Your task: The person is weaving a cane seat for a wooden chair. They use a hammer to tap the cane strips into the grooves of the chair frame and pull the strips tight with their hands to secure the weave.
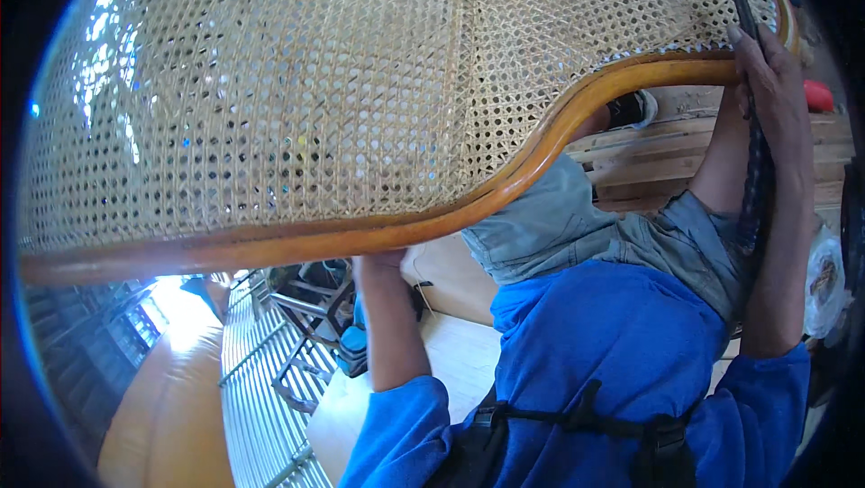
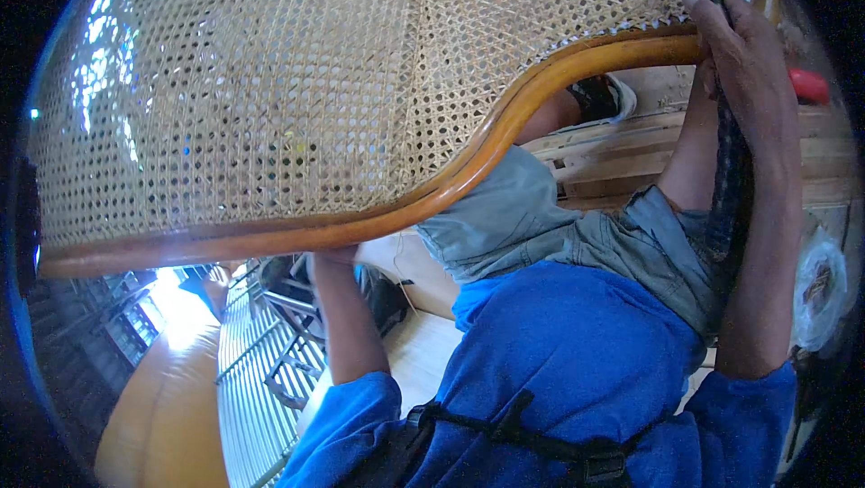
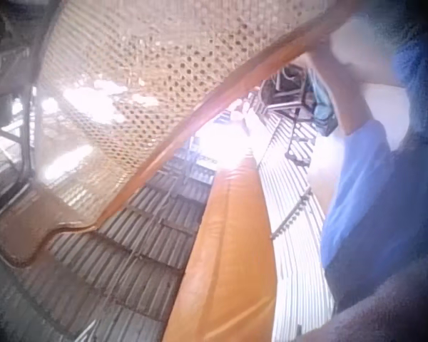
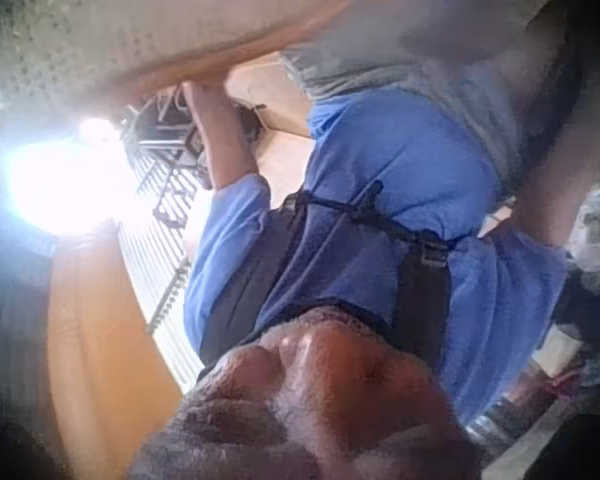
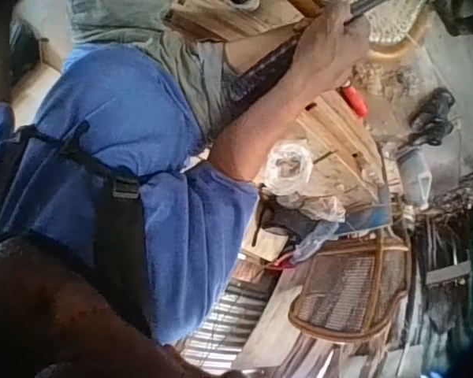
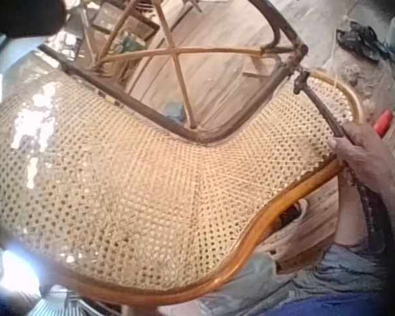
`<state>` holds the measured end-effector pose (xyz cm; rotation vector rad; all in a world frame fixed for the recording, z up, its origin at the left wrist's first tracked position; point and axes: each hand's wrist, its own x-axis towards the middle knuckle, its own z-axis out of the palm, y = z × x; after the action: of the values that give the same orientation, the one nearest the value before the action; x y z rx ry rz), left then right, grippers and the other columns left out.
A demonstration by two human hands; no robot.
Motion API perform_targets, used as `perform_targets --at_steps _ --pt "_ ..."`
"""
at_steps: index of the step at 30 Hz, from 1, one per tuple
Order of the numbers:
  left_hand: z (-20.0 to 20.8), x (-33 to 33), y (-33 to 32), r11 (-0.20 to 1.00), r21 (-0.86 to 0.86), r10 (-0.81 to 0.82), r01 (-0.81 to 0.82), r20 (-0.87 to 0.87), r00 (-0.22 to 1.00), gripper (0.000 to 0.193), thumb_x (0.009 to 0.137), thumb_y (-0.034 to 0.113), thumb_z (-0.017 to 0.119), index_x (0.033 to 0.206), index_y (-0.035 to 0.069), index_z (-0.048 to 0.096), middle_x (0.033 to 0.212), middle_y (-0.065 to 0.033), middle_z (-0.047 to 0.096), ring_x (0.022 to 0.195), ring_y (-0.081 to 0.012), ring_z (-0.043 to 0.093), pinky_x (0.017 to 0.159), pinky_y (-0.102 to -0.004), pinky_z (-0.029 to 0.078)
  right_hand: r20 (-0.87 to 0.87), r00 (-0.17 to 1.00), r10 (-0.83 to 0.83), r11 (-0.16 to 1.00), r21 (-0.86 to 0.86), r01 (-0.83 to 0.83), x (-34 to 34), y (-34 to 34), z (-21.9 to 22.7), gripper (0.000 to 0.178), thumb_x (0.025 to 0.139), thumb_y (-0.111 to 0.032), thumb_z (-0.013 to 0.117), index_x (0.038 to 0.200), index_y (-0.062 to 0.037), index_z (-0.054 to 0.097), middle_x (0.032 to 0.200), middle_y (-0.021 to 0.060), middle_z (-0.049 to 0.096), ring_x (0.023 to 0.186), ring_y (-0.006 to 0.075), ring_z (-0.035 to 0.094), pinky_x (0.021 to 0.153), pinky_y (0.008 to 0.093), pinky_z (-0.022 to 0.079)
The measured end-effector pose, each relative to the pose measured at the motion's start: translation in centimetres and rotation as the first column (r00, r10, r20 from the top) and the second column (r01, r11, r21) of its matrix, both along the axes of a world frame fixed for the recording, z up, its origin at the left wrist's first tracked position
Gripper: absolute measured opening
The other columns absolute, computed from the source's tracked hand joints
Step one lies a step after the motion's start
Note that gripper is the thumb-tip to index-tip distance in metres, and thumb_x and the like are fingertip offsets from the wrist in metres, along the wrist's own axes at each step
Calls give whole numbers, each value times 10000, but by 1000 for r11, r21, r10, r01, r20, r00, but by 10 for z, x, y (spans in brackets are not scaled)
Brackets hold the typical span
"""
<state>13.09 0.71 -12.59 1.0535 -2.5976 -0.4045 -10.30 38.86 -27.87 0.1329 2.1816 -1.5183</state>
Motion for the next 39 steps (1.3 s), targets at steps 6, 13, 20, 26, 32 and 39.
perform_targets --at_steps 6,13,20,26,32,39 --pt "-49 22 17 956 264 -42 -128 554 832 510 922 404 402 1237 3 423 1205 -145 478 1108 -256 479 937 -406 392 30 999 -13 999 43 12 -3 -2 10 322 901 -369 532 813 -60 512 612 -22 424 444 54 434 398 215 348" --pt "-53 17 4 945 284 -95 -163 713 694 483 921 374 424 1220 -4 443 1195 -146 494 1105 -253 486 938 -406 393 116 993 -10 999 50 5 -3 12 -8 251 916 -357 538 936 -107 549 654 -60 405 471 8 404 402 164 309" --pt "-55 15 -3 940 305 -147 -154 768 624 457 920 345 445 1204 -12 462 1184 -147 510 1102 -250 493 938 -407 394 191 980 -56 996 75 43 -4 7 3 291 906 -350 555 1036 -90 569 671 -62 422 473 8 403 407 163 301" --pt "-42 19 -1 937 333 -201 -107 764 613 434 919 320 464 1190 -18 479 1175 -148 524 1099 -247 499 938 -407 395 40 991 -127 986 -105 131 20 -10 7 293 897 -305 569 1073 -70 576 679 -59 439 470 7 403 405 165 301" --pt "-13 34 15 945 325 -265 47 671 692 411 919 295 482 1176 -25 496 1166 -148 537 1096 -245 506 938 -408 395 279 945 172 888 -460 -26 64 -47 52 264 883 -290 562 861 -28 544 586 -32 439 406 50 406 366 206 325" --pt "35 7 79 904 383 -425 188 768 479 230 834 195 607 1029 75 631 812 -137 655 708 -259 637 684 -349 490 143 875 462 779 -536 -324 115 -63 45 237 876 -206 517 977 6 553 556 -19 449 421 83 437 391 260 372"
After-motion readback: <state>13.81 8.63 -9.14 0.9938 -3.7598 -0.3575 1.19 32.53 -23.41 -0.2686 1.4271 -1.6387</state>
